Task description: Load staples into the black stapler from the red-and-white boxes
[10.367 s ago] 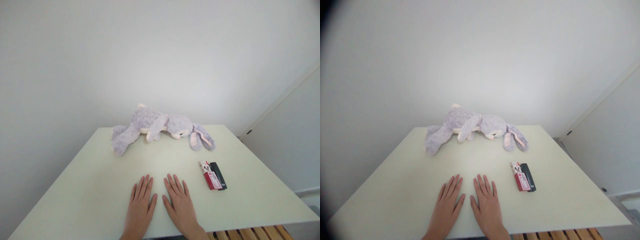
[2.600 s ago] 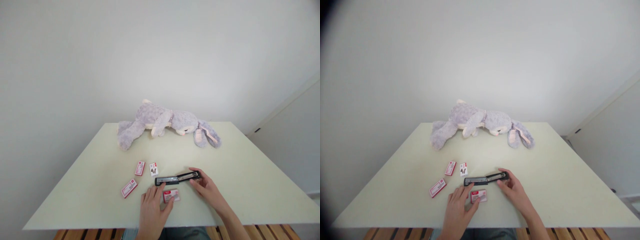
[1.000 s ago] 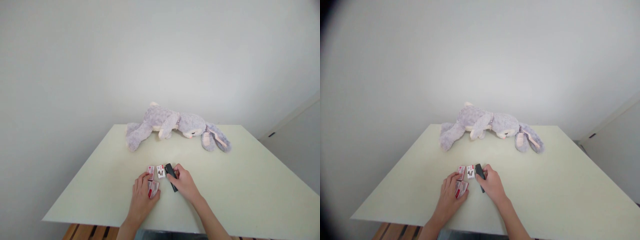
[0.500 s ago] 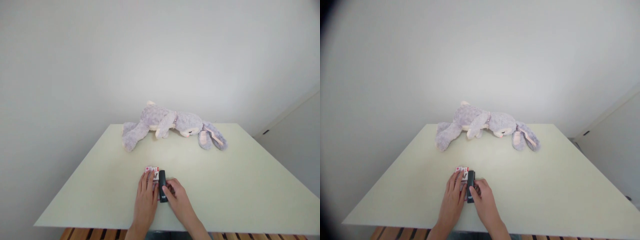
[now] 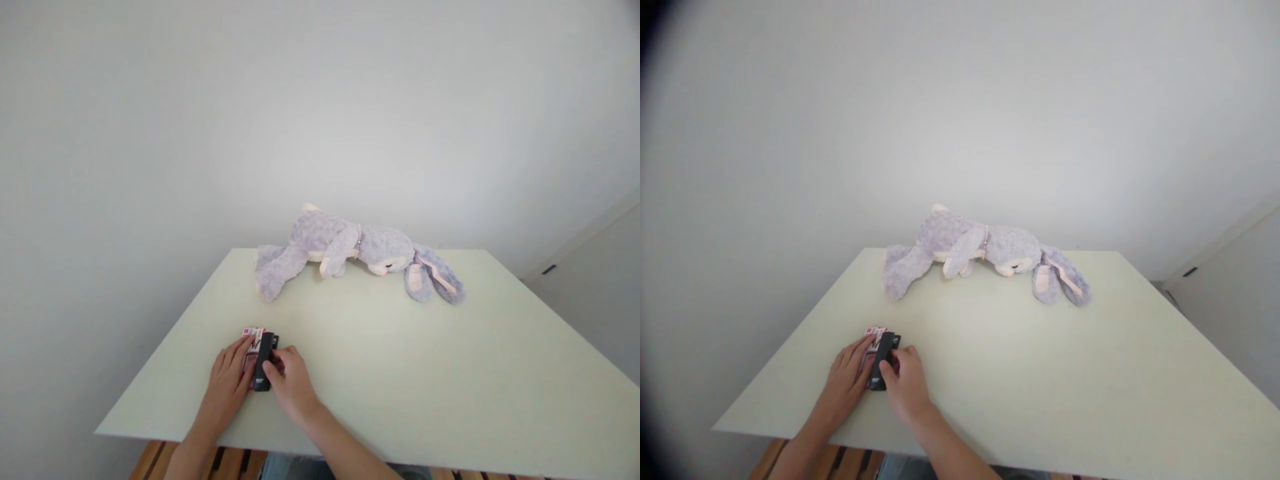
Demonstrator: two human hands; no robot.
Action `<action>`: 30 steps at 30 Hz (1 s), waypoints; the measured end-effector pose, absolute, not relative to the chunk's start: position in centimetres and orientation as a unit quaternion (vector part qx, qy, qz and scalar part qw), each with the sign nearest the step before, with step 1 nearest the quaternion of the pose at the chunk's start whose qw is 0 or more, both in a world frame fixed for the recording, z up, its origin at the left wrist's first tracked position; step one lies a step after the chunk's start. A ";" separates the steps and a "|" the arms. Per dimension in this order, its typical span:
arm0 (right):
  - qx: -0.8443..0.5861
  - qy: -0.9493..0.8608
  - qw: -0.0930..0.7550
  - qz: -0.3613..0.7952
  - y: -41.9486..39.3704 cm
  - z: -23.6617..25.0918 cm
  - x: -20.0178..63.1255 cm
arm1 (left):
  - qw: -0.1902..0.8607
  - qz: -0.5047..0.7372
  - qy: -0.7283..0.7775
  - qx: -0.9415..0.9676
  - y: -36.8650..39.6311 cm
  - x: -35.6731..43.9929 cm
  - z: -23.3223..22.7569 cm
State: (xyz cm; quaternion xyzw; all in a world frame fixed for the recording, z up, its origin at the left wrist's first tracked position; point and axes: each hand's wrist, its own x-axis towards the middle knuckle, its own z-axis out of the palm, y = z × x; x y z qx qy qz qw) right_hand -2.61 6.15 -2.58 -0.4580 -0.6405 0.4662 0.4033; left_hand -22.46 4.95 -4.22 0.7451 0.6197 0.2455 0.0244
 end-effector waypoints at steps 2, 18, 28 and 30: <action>-0.456 -0.638 0.407 0.468 6.3 -2.2 -2.3 | 0.003 0.266 0.632 0.728 4.8 -22.4 -3.3; -0.624 -0.763 0.161 0.059 2.3 -4.2 18.8 | 0.027 0.208 0.569 0.795 3.5 -1.4 -4.3; -0.614 -0.770 0.165 0.054 2.2 -3.6 18.0 | 0.007 0.188 0.572 0.798 3.5 -1.6 -4.5; -0.614 -0.771 0.163 0.053 2.2 -3.6 18.0 | 0.007 0.195 0.570 0.798 3.5 -1.6 -4.6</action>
